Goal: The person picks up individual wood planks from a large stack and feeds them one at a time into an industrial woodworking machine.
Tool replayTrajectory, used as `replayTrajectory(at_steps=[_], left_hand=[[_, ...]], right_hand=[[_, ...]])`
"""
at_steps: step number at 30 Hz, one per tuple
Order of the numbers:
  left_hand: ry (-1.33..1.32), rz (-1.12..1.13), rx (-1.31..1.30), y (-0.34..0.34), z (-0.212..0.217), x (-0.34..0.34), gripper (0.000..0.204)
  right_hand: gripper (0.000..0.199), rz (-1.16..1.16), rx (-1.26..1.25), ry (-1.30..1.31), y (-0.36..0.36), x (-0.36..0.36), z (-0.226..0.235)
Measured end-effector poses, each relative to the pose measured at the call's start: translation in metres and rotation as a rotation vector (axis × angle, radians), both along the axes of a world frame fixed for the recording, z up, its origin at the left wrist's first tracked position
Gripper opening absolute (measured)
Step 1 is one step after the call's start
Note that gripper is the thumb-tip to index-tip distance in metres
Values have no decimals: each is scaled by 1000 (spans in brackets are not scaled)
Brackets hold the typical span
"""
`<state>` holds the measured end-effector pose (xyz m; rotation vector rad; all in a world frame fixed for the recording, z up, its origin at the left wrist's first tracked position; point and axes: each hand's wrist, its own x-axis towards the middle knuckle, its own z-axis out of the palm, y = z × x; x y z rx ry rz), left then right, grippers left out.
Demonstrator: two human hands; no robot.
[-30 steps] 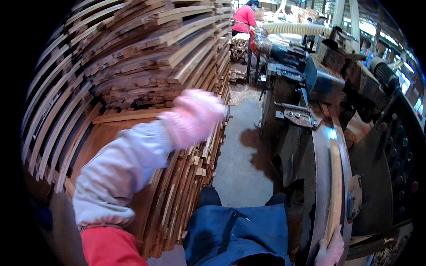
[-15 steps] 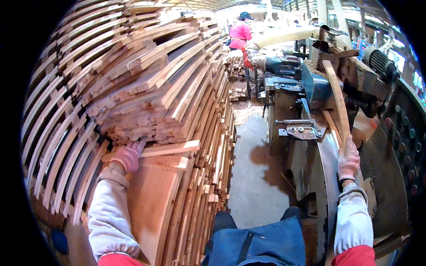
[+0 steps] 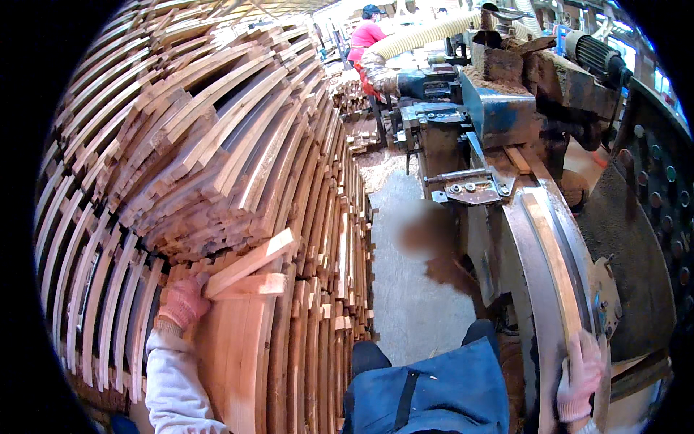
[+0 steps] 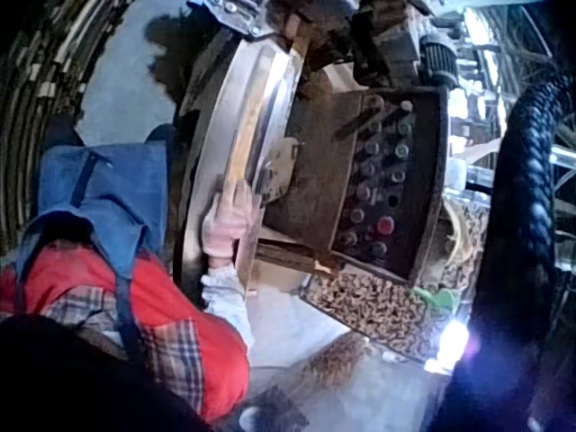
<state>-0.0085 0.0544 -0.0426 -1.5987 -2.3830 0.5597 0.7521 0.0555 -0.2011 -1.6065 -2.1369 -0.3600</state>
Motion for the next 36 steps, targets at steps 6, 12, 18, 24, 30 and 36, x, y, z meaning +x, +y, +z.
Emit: replayTrajectory(at_steps=[6,12,18,24,30,36], left_hand=[[-2,-247,22,-40,41,81,64],[151,-660,-28,-4,59,185,35],[-114,-987,-172,86,22,293,15],[-94,-1624,433,146,-26,441,17],[-154,-1272,-114,130,6,378,35],[-64,-650,146,26,50,169,48]], right_hand=[[43,33,68,-43,149,6,-26],[43,12,96,20,253,-26,-21],[101,823,-234,277,102,-128,84],[99,282,-163,306,-9,-37,35],[80,-131,-405,7,-77,8,28],[81,-222,-17,187,8,12,-11]])
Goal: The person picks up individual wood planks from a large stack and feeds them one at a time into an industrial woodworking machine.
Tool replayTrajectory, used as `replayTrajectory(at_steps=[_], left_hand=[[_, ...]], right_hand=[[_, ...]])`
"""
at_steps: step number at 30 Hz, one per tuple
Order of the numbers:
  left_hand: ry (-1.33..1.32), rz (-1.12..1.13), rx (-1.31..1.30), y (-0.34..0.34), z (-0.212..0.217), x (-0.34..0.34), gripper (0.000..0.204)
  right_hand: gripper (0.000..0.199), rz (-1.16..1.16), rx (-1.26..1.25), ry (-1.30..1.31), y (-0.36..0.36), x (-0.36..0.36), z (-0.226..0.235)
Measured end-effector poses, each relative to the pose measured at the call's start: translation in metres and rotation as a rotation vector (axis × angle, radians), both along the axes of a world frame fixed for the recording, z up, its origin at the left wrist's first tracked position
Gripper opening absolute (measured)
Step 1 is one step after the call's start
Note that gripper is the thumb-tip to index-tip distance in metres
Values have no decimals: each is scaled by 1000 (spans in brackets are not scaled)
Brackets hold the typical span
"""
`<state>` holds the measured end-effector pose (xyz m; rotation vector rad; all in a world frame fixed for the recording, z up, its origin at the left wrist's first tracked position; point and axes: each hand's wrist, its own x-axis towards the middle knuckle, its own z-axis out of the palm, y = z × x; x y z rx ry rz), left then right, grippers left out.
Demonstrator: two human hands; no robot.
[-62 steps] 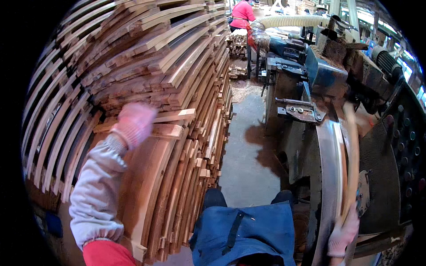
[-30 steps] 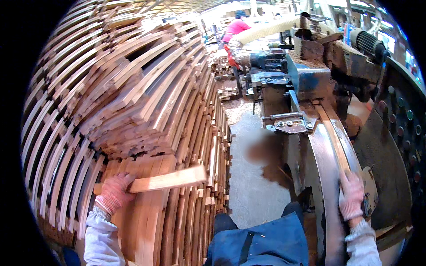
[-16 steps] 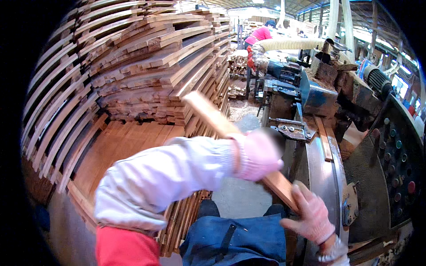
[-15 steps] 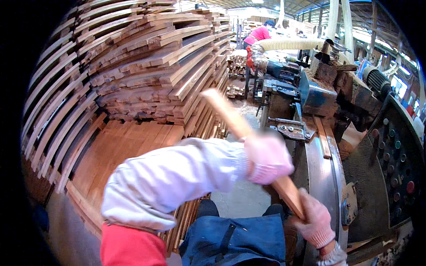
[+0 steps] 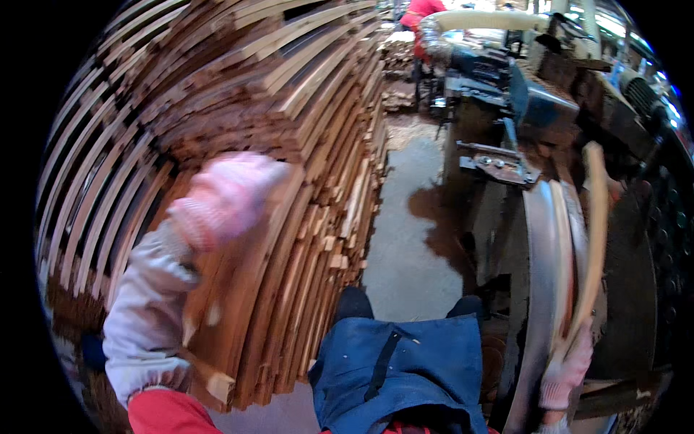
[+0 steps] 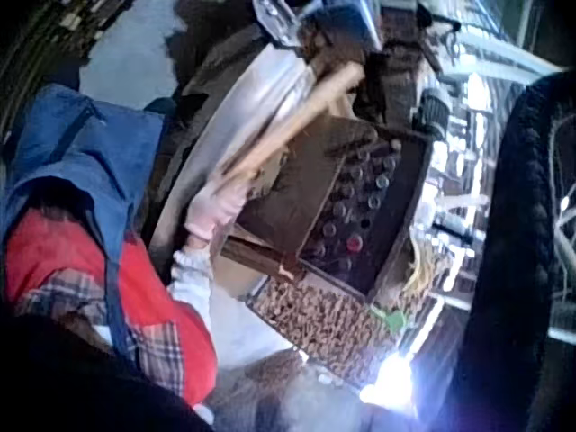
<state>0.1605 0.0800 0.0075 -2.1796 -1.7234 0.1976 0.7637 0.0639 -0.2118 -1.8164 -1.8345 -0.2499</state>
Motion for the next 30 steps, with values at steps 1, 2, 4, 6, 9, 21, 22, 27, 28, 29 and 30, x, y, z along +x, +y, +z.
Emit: replayTrajectory(at_steps=[1,2,4,6,9,21,22,27,28,29,30], left_hand=[[94,90,59,-47,1,-55,54],[232,363,26,-86,17,-63,52],[422,830,-175,-170,19,-105,62],[485,947,-334,-246,18,-130,64],[470,981,-417,-336,0,-130,75],[-17,856,-154,-336,-56,-137,88],[-39,826,-106,-329,-61,-144,75],[1,867,-74,-275,-51,-120,45],[96,843,-96,-282,-49,-106,40],[84,797,-99,-271,-43,-93,36],[72,743,-98,-253,-37,-80,33]], right_hand=[[77,53,117,36,34,0,-6],[74,100,227,70,72,2,-15],[69,145,370,-4,151,6,-26],[60,115,393,1,216,-3,-23],[62,250,389,68,287,-2,-36],[76,245,-205,-209,-14,11,3],[89,321,-146,-473,-38,9,16],[52,310,-151,-180,-15,4,7],[52,374,-100,-162,14,-2,3],[51,367,-51,-231,43,4,-6],[50,349,0,-300,73,13,-17]])
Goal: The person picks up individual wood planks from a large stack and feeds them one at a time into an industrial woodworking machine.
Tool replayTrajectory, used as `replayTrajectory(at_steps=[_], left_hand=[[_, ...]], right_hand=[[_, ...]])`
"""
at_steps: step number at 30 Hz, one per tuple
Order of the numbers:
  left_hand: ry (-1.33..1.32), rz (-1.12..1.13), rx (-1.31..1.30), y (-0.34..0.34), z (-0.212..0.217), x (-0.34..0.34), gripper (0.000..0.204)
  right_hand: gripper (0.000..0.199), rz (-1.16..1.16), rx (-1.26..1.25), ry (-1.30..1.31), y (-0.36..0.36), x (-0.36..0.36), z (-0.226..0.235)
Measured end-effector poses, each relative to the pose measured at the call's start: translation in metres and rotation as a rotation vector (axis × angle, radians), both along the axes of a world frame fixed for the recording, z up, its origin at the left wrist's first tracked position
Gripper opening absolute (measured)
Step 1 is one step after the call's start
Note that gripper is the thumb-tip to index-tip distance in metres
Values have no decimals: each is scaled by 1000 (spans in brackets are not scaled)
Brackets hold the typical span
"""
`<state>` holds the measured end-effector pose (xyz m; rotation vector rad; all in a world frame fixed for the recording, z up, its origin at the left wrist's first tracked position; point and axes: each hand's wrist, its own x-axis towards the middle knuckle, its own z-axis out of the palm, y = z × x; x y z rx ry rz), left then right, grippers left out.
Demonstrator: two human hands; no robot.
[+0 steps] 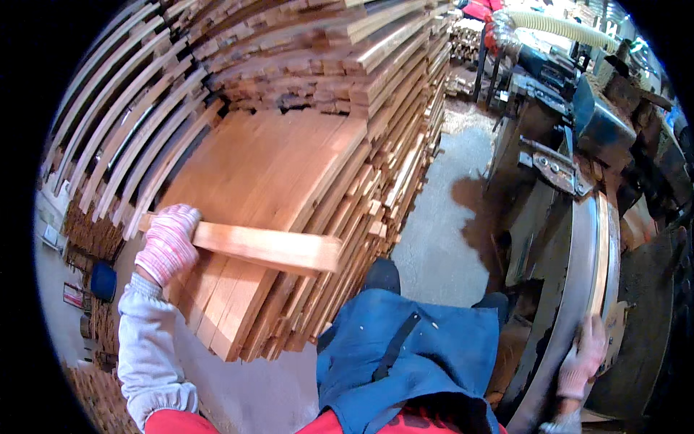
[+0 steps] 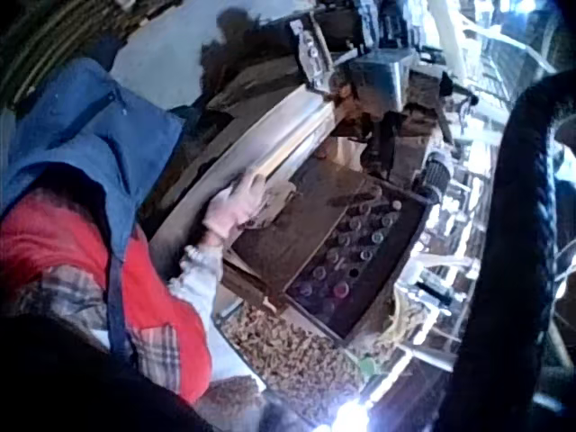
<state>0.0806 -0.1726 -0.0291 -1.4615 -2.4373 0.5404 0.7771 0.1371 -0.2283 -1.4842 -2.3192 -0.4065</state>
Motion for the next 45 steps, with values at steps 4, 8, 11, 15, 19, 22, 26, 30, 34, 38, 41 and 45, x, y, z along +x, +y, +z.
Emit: replayTrajectory(at_steps=[4,8,11,15,19,22,26,30,34,38,41,45], left_hand=[[90,-317,-47,60,30,66,23],[245,-705,-26,130,26,101,21],[323,-869,-160,182,21,159,24],[113,-860,-533,267,27,242,24],[-192,-1216,-480,341,7,307,15],[-122,-1494,-197,352,-11,365,25],[-204,-1649,325,347,-18,364,43],[-290,-1290,107,327,-1,284,63],[-178,-847,43,274,-8,196,74],[-103,-355,-6,190,-28,122,102],[-106,-121,-73,155,-44,107,113],[-147,-17,-51,177,-51,117,113]], right_hand=[[47,-119,-100,10,116,-11,-8],[37,-480,-346,359,228,-39,2],[33,63,116,273,238,-37,-30],[63,507,-535,628,80,-121,81],[87,660,-223,264,-48,-122,144],[88,235,-371,334,-91,-76,102],[84,-177,-337,303,-151,-42,72],[75,-390,-352,124,-157,-25,50],[77,-400,-79,127,-100,-20,28],[74,-341,250,249,37,-10,-5],[76,-318,312,389,141,-36,-2],[75,-485,124,339,217,-45,25]])
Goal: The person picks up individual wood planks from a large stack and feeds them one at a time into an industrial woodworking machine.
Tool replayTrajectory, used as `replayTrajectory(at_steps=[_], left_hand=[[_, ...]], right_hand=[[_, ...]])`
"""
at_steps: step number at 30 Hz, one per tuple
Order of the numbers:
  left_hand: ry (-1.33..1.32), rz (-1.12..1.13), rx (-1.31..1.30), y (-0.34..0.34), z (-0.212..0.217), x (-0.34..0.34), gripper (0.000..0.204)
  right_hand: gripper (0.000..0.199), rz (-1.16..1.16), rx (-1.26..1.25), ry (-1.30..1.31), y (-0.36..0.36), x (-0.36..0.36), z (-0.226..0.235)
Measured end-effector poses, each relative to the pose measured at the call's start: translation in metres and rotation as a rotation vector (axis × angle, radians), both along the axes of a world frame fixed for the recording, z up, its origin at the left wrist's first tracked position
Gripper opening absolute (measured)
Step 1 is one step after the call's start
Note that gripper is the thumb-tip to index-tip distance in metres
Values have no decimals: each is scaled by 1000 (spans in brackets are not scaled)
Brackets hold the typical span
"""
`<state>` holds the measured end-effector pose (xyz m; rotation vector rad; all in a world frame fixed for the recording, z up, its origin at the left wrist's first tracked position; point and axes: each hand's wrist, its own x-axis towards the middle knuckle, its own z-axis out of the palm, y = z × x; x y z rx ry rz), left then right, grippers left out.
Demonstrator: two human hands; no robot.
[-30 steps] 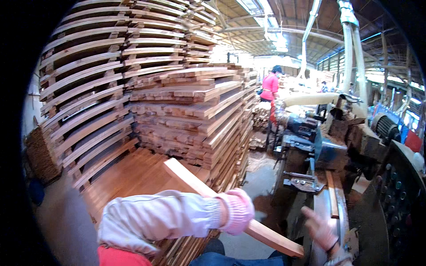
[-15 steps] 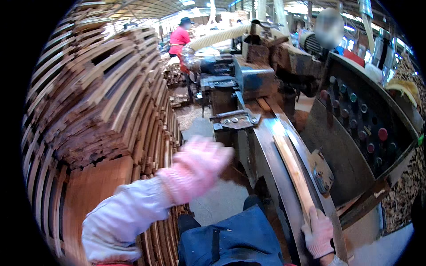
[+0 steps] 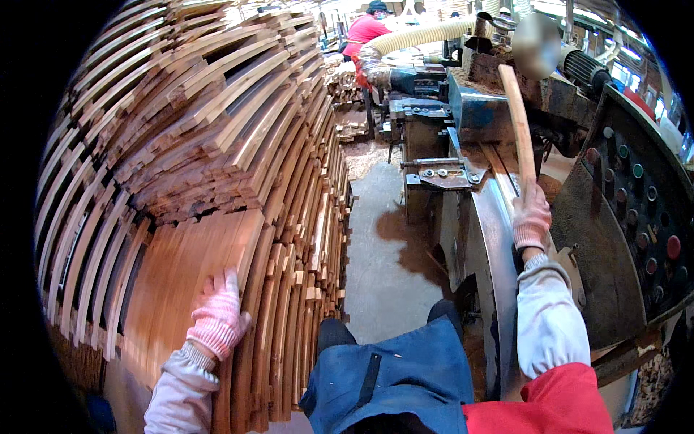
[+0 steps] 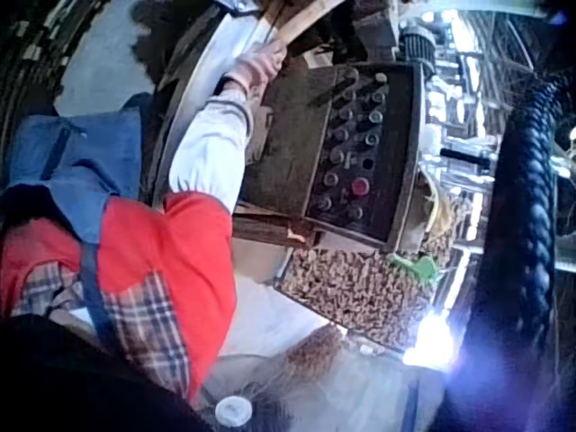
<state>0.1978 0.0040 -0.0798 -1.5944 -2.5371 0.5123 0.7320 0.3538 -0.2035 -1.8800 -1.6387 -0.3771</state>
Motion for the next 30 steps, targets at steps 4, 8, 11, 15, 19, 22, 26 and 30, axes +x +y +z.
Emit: replayTrajectory(at_steps=[4,8,11,15,19,22,26,30], left_hand=[[49,51,7,-2,-10,-5,113],[1,87,18,-5,-16,-13,108],[41,86,16,-4,-10,-9,103],[-24,150,-59,4,10,-2,101],[-41,-130,58,-24,25,-3,95],[-28,-591,241,-46,42,-2,83],[129,-757,92,-14,68,40,61],[61,-1137,86,47,72,86,47]], right_hand=[[81,261,163,-175,-57,17,-49],[77,360,-106,-93,-233,21,-27],[64,369,-220,-127,-313,24,2],[59,401,-232,-147,-293,20,16],[49,376,-93,-337,-177,34,-27],[38,336,-187,-303,-90,10,-20],[33,290,-242,-331,-9,-5,-16],[37,520,-34,158,16,11,-44]])
